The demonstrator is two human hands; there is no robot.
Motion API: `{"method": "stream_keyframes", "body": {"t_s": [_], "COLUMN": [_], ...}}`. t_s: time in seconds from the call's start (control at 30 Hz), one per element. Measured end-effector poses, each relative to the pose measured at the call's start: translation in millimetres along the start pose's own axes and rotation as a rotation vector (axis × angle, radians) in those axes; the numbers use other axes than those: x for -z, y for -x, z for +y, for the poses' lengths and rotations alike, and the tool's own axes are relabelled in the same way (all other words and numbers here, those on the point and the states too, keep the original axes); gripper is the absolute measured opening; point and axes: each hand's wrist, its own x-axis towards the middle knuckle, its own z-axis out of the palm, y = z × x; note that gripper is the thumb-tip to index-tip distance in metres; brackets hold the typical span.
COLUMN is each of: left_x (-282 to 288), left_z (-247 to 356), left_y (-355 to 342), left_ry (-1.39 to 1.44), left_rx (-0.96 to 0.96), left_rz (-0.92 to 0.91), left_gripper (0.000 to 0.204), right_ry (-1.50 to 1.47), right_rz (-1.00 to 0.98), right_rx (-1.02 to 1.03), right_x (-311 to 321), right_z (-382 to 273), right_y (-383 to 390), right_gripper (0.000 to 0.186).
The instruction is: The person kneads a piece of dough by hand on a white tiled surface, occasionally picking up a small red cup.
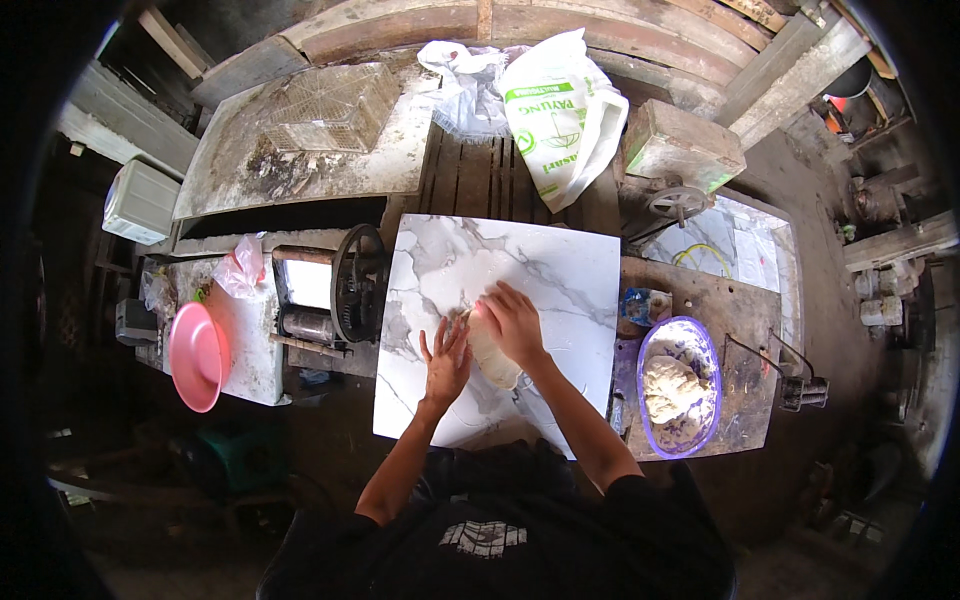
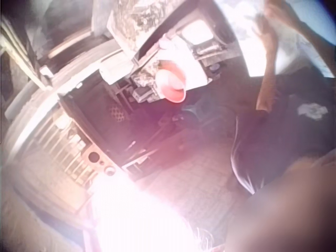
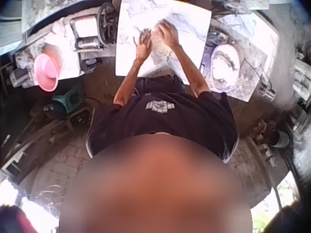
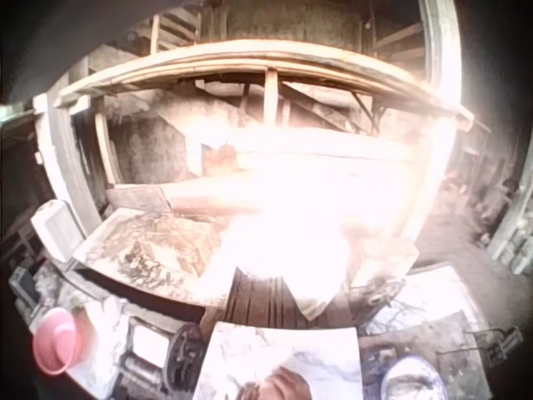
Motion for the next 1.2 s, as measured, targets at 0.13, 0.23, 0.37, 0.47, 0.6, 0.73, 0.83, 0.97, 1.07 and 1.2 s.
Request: {"method": "stream_keyframes", "body": {"t_s": [0.13, 0.23, 0.37, 0.47, 0.6, 0.73, 0.83, 0.97, 1.07, 1.2], "left_x": [4.9, 1.6, -3.9, -0.9, 0.5, 6.7, 7.5, 10.9, 9.5, 5.7], "left_z": [-0.9, 0.6, 4.2, 7.1, 6.3, 4.4, 1.4, 9.2, 10.1, 17.1], "left_y": [6.6, 7.3, 3.9, 0.0, -7.7, -8.3, -1.3, 9.9, 13.7, 9.3], "left_ry": [0.046, 0.072, 0.052, 0.043, 0.054, 0.096, 0.13, 0.157, 0.19, 0.182], "left_rx": [-0.005, 0.011, -0.011, 0.017, 0.013, 0.026, 0.058, 0.103, 0.114, 0.136], "left_rz": [0.001, 0.013, 0.058, 0.073, 0.083, 0.078, 0.073, 0.08, 0.1, 0.124], "left_gripper": [0.038, 0.038, 0.038, 0.038, 0.037, 0.036, 0.036, 0.035, 0.035, 0.035], "right_ry": [0.049, 0.15, 0.17, 0.249, 0.001, -0.067, -0.082, 0.069, 0.237, 0.317], "right_rz": [0.086, 0.125, 0.159, 0.08, 0.284, 0.371, 0.181, 0.149, 0.095, 0.209], "right_rx": [0.001, 0.012, -0.008, -0.035, -0.022, -0.161, -0.146, -0.015, -0.141, -0.075], "right_x": [12.7, 3.6, -29.3, -41.7, -38.8, -9.7, 3.4, -8.2, -28.8, -53.2], "right_z": [-15.8, -19.0, -3.4, -10.8, 0.8, -3.7, -29.8, -35.1, -31.8, -15.1], "right_y": [34.9, 9.7, -57.3, -81.7, -79.5, -56.6, -15.4, 13.9, -8.4, -68.8], "right_gripper": [0.019, 0.009, 0.01, 0.015, 0.015, 0.014, 0.014, 0.015, 0.013, 0.015]}}
